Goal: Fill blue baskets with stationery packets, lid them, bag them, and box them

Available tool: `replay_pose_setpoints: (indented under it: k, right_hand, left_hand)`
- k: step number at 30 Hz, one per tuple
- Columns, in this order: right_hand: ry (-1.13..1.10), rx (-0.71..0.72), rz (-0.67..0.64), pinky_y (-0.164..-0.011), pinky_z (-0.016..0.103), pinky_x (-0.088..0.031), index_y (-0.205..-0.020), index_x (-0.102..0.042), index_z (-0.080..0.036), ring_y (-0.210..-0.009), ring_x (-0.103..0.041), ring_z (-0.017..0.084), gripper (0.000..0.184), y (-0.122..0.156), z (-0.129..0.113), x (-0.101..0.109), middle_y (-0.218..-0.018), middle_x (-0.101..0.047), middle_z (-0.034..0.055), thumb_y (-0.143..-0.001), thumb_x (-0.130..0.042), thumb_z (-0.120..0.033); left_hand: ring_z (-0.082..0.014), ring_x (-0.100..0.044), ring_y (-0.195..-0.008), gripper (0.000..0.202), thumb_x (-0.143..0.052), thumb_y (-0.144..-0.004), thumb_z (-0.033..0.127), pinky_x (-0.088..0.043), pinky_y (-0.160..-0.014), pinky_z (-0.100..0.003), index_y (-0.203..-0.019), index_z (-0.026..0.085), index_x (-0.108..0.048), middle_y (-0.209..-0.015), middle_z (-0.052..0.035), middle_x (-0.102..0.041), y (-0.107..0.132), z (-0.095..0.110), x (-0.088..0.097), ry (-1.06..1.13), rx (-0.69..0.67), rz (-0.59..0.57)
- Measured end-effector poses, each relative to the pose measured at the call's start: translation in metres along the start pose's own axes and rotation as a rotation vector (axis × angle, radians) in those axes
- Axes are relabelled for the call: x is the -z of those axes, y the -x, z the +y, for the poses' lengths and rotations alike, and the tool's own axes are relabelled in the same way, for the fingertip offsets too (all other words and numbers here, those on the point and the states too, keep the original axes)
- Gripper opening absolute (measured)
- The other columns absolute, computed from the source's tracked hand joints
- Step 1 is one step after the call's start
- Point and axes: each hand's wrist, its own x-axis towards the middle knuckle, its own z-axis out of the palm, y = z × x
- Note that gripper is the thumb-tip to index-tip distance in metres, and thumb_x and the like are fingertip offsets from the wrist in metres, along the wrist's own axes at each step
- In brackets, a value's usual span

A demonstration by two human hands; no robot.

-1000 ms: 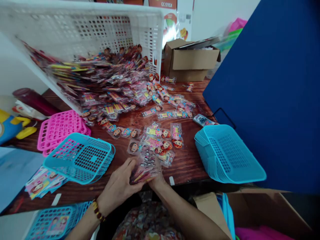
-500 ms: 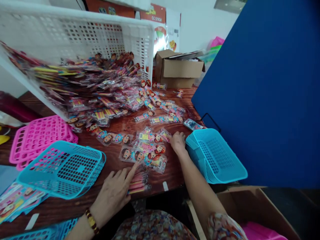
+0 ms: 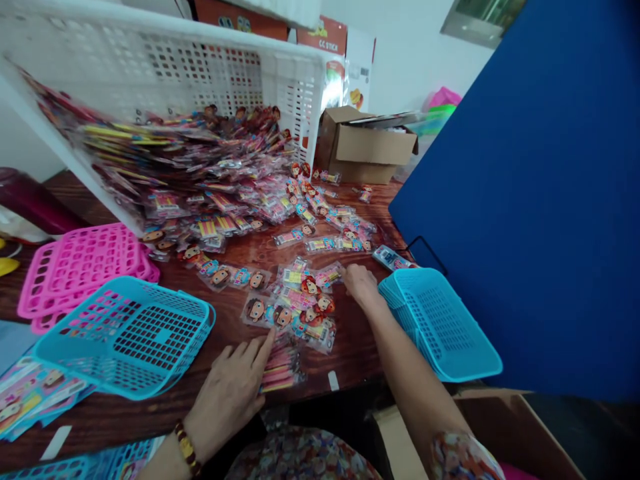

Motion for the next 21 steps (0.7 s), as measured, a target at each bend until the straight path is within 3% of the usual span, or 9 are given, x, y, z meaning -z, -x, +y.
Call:
replay_pose_setpoints:
  k: [1, 3, 5, 9, 14, 18, 21]
  right_hand:
    - [0.018, 0.069, 0.013, -0.097, 0.044, -0.043, -0.128, -0.061, -0.015, -0.121, -0.056, 0.030, 0.040, -0.001, -0.002, 0.002, -0.126, -0.063, 0.0210, -0.096, -0.040, -0.026]
    - [0.093, 0.262, -0.002, -0.108, 0.047, -0.031, -0.138, -0.050, -0.028, -0.137, -0.038, 0.027, 0.054, -0.006, -0.006, 0.005, -0.146, -0.049, 0.0110, -0.087, -0.047, -0.009]
    - [0.184, 0.403, -0.049, -0.111, 0.051, -0.025, -0.139, -0.047, -0.031, -0.141, -0.030, 0.028, 0.065, -0.014, -0.008, 0.005, -0.150, -0.042, 0.0080, -0.080, -0.052, -0.003]
    - [0.235, 0.350, -0.072, -0.107, 0.057, -0.027, -0.126, -0.058, -0.018, -0.133, -0.038, 0.035, 0.052, -0.028, -0.006, 0.001, -0.139, -0.049, 0.0189, -0.075, -0.066, -0.012]
    - [0.133, 0.281, -0.071, -0.095, 0.040, -0.042, -0.097, -0.067, -0.017, -0.115, -0.055, 0.031, 0.031, -0.036, 0.005, 0.012, -0.118, -0.063, 0.0156, -0.067, -0.075, -0.014]
    - [-0.032, 0.259, -0.016, -0.080, 0.031, -0.049, -0.113, -0.060, -0.014, -0.096, -0.064, 0.023, 0.034, -0.019, -0.001, 0.011, -0.105, -0.069, 0.0101, -0.080, -0.064, -0.024]
    - [-0.334, 0.415, -0.065, -0.075, 0.027, -0.050, -0.120, -0.057, -0.016, -0.090, -0.065, 0.018, 0.037, 0.015, -0.020, -0.019, -0.104, -0.069, 0.0055, -0.085, -0.058, -0.026]
  left_hand:
    - [-0.0281, -0.055, -0.111, 0.092, -0.058, -0.072, 0.014, -0.039, -0.097, -0.043, -0.153, 0.021, -0.014, -0.127, -0.0111, -0.058, 0.000, 0.000, 0.000, 0.005, -0.005, 0.006]
    - [-0.0283, -0.055, -0.110, 0.092, -0.058, -0.072, 0.014, -0.039, -0.096, -0.044, -0.153, 0.021, -0.014, -0.127, -0.0111, -0.058, -0.001, -0.001, 0.000, 0.013, -0.009, 0.012]
    - [-0.0289, -0.055, -0.110, 0.093, -0.058, -0.072, 0.014, -0.040, -0.096, -0.044, -0.153, 0.019, -0.013, -0.127, -0.0116, -0.058, -0.001, -0.001, 0.000, 0.017, -0.008, 0.005]
    - [-0.0292, -0.055, -0.111, 0.093, -0.059, -0.072, 0.015, -0.040, -0.096, -0.045, -0.153, 0.021, -0.014, -0.129, -0.0120, -0.058, 0.000, -0.001, 0.000, 0.024, -0.009, 0.000]
    - [-0.0300, -0.055, -0.111, 0.091, -0.060, -0.072, 0.015, -0.040, -0.096, -0.045, -0.153, 0.022, -0.016, -0.126, -0.0115, -0.059, 0.000, 0.000, 0.001, 0.031, 0.002, 0.006]
    - [-0.0299, -0.053, -0.112, 0.093, -0.058, -0.072, 0.015, -0.040, -0.096, -0.045, -0.153, 0.021, -0.013, -0.129, -0.0117, -0.057, -0.001, 0.000, 0.002, 0.053, -0.002, 0.005]
    - [-0.0295, -0.052, -0.112, 0.093, -0.057, -0.071, 0.014, -0.038, -0.097, -0.046, -0.153, 0.022, -0.013, -0.132, -0.0113, -0.055, 0.000, 0.000, 0.002, 0.073, 0.001, 0.009]
